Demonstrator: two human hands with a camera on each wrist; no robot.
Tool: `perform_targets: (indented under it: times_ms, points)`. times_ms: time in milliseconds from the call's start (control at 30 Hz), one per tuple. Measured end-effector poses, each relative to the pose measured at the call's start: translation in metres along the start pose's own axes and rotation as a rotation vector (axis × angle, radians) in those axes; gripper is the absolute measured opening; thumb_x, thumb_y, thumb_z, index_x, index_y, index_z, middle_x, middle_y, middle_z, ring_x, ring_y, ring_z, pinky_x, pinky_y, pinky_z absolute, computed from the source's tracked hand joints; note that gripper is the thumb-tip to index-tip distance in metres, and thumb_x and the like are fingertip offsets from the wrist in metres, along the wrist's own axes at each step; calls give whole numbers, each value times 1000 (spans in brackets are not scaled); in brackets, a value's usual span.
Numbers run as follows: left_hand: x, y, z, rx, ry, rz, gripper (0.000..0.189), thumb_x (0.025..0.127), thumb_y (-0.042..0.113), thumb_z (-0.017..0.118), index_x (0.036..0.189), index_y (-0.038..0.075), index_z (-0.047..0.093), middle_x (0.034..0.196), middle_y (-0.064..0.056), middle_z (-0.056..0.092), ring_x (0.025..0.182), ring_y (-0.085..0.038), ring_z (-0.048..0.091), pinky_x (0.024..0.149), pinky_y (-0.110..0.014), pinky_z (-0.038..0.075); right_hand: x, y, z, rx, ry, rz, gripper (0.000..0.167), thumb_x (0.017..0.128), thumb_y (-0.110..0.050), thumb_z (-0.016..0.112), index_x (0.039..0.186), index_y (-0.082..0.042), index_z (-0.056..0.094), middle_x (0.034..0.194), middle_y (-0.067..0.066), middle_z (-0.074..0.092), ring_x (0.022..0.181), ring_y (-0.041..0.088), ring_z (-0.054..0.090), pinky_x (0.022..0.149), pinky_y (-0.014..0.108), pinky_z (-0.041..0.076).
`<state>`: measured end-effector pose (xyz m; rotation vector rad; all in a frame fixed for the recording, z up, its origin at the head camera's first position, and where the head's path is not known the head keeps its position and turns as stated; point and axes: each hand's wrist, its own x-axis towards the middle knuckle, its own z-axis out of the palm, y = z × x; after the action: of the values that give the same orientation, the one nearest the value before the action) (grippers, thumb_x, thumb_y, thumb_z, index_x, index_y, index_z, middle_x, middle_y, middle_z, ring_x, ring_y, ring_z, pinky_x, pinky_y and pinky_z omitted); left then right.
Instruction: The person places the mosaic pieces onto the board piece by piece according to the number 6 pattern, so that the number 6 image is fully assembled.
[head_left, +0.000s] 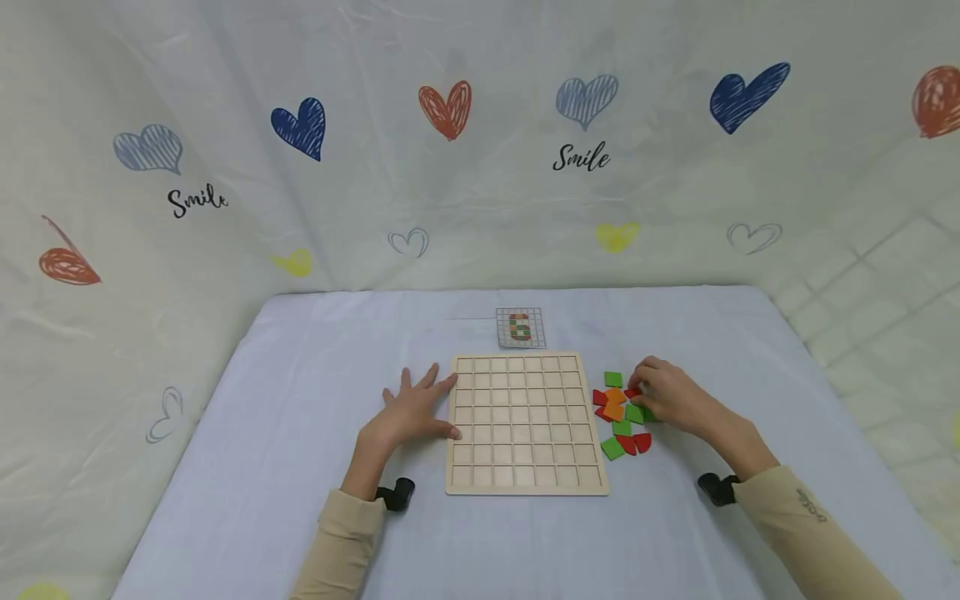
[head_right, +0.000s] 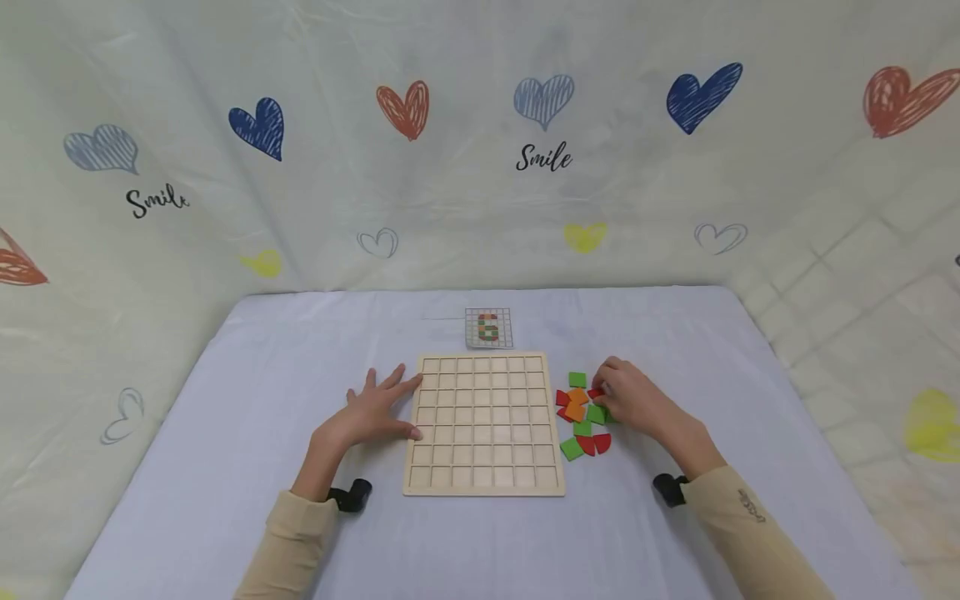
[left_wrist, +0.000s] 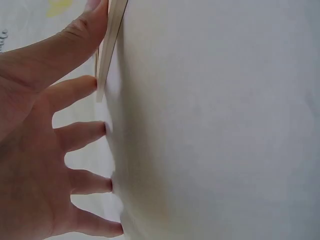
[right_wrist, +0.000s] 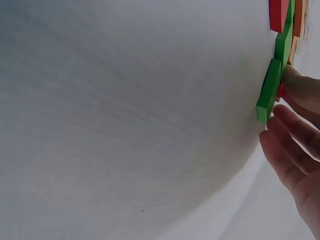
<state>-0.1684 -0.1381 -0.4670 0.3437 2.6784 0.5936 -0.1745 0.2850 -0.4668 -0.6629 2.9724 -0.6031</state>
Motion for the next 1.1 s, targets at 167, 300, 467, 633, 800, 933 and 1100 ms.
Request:
perform_targets:
  times_ms: [167, 300, 467, 633, 800, 933, 1100]
  points:
    - [0, 1, 0, 1, -2, -2, 97, 80, 46, 85, 161, 24, 37, 172, -13, 17, 153, -59, -2, 109, -87, 8, 2, 3, 0, 52, -20, 31, 16, 84, 4, 80, 94, -2, 69, 96, 9, 65, 85, 22, 61, 80, 42, 60]
    - [0, 3, -1, -6, -7, -2, 96, 80, 45, 86, 161, 24, 37, 172, -13, 16, 153, -59, -2, 109, -87, 7, 2, 9, 0, 114, -61, 75, 17, 86, 4, 78, 98, -3, 68, 94, 6, 67, 83, 18, 59, 76, 35, 59]
    - [0, 4, 0, -4, -9, -5, 97, 80, 45, 86, 161, 24, 38, 172, -14, 17, 152, -60, -2, 109, -87, 7, 2, 10, -2, 149, -112, 90, 19, 89, 2, 75, 107, -1, 69, 98, 7, 69, 87, 19, 60, 81, 39, 59]
    - [1, 2, 0, -5, -2, -1, 97, 79, 44, 87, 161, 23, 38, 172, -15, 18, 152, -61, -1, 109, -87, 7, 1, 9, -3, 154, -122, 90, 21, 90, 1, 74, 111, -1, 71, 101, 8, 71, 88, 20, 60, 82, 41, 59]
    - [0, 2, 1, -15, -9, -2, 97, 79, 44, 87, 161, 23, 38, 172, -16, 17, 152, -61, -2, 109, -87, 6, -1, 8, -5, 154, -111, 88, 23, 90, -1, 75, 113, -2, 74, 100, 6, 72, 87, 19, 60, 78, 35, 58]
    - [0, 2, 0, -13, -12, -7, 97, 80, 44, 86, 161, 24, 38, 172, -15, 16, 152, -61, -3, 109, -87, 6, -1, 7, -5, 152, -84, 82, 22, 90, -1, 75, 112, -3, 76, 97, 4, 71, 85, 18, 60, 75, 29, 56]
    - [-1, 2, -1, -11, -10, -4, 97, 80, 44, 86, 161, 24, 38, 172, -15, 16, 152, -61, -2, 109, -87, 6, 1, 4, -5, 166, -55, 91, 17, 90, -3, 75, 107, -4, 75, 96, 5, 72, 85, 19, 62, 78, 35, 59]
